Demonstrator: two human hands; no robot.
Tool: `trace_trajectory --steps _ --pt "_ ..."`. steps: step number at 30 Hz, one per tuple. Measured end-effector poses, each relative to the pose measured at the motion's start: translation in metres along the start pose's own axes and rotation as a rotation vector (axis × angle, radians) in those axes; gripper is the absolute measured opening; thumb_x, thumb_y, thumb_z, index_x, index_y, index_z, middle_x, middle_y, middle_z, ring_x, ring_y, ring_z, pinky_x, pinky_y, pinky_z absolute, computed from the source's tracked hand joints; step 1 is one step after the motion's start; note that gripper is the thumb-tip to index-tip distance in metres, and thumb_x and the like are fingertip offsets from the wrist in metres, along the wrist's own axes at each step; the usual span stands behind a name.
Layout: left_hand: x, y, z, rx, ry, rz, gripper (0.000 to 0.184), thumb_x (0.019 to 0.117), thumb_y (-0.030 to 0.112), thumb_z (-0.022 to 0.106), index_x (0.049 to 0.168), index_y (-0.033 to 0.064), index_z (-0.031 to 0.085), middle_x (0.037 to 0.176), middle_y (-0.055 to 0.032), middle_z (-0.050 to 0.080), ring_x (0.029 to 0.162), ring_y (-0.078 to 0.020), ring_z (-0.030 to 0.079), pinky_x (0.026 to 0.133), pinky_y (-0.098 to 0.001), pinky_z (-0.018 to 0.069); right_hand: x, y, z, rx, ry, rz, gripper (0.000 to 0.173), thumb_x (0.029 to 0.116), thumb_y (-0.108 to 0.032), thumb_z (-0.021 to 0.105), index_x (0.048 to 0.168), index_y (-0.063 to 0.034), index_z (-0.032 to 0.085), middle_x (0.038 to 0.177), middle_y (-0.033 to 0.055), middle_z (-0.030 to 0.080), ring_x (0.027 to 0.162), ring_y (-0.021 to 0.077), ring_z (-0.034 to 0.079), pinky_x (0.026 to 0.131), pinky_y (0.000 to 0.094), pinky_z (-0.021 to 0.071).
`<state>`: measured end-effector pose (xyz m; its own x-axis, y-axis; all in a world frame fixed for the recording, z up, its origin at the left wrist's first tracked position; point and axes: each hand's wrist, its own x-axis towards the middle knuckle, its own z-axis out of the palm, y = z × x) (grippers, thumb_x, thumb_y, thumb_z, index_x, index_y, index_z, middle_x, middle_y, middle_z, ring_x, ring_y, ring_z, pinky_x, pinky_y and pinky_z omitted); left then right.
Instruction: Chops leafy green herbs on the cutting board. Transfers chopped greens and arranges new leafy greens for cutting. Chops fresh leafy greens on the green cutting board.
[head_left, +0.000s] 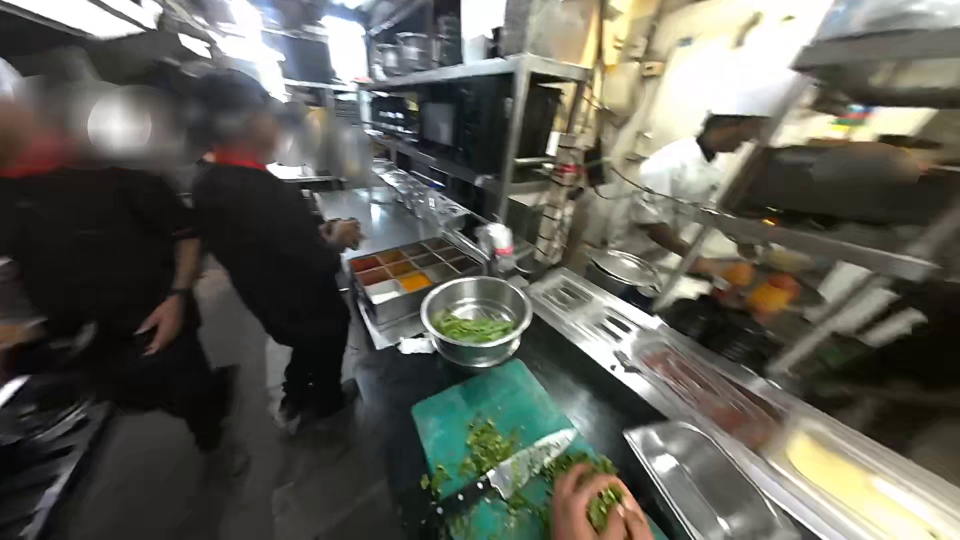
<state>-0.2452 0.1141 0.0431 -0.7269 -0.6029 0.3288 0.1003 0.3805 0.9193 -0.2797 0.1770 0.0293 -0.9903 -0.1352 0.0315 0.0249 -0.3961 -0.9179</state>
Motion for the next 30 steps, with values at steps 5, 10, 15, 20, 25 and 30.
trace_trajectory --steps 5,10,15,20,25,30 --pt "-0.004 -0.007 0.001 0.037 -0.016 0.014 0.032 0.0933 0.023 0.064 0.12 0.0105 0.075 0.136 -0.0197 0.062 0.131 -0.036 0.056 0.111 -0.0539 0.0442 0.0 0.007 0.0 0.014 0.096 -0.022 0.026 0.0976 -0.003 0.053 0.112 0.0082 0.071 0.117 0.0133 0.073 0.109 0.0101 0.068 0.096 0.0247 0.0539" --pt "-0.003 -0.013 0.005 0.052 -0.017 0.061 0.032 0.0924 0.02 0.063 0.12 0.0075 0.075 0.134 -0.0207 0.064 0.13 -0.0366 0.057 0.109 -0.0548 0.0447 0.0 0.012 0.002 0.065 0.128 -0.026 0.028 0.0982 -0.003 0.052 0.114 0.0121 0.069 0.12 0.0186 0.072 0.112 0.0125 0.067 0.099 0.025 0.0522" --pt "0.014 0.003 0.007 0.077 -0.051 0.076 0.033 0.0941 0.023 0.06 0.12 0.0089 0.074 0.133 -0.0178 0.064 0.129 -0.033 0.057 0.109 -0.0521 0.0452 0.008 -0.013 0.012 0.104 0.118 -0.009 0.031 0.0994 -0.002 0.047 0.118 0.015 0.066 0.125 0.0219 0.068 0.114 0.0149 0.065 0.099 0.0264 0.052" --pt "0.027 0.013 0.012 0.106 -0.085 0.09 0.035 0.0945 0.026 0.06 0.121 0.0094 0.074 0.134 -0.0178 0.064 0.128 -0.0352 0.057 0.108 -0.0542 0.045 0.02 -0.025 0.016 0.103 0.171 -0.013 0.03 0.0993 -0.001 0.047 0.116 0.014 0.067 0.124 0.0224 0.069 0.114 0.0172 0.065 0.099 0.0285 0.0512" --pt "0.024 -0.004 0.02 0.137 -0.118 0.041 0.034 0.0941 0.027 0.059 0.121 0.0113 0.074 0.134 -0.0176 0.063 0.129 -0.0343 0.057 0.108 -0.0532 0.0449 0.024 -0.002 0.005 0.129 0.186 0.029 0.031 0.1009 -0.004 0.048 0.119 0.0131 0.066 0.125 0.0207 0.069 0.116 0.0148 0.065 0.1 0.0274 0.0515" --pt "0.022 -0.007 0.023 0.151 -0.146 -0.003 0.036 0.0949 0.029 0.059 0.123 0.0118 0.074 0.138 -0.0183 0.062 0.131 -0.0346 0.056 0.109 -0.0523 0.0452 0.025 0.005 -0.004 0.121 0.161 0.032 0.031 0.1001 -0.006 0.049 0.118 0.0129 0.067 0.13 0.0237 0.066 0.123 0.0197 0.063 0.106 0.0309 0.0491"
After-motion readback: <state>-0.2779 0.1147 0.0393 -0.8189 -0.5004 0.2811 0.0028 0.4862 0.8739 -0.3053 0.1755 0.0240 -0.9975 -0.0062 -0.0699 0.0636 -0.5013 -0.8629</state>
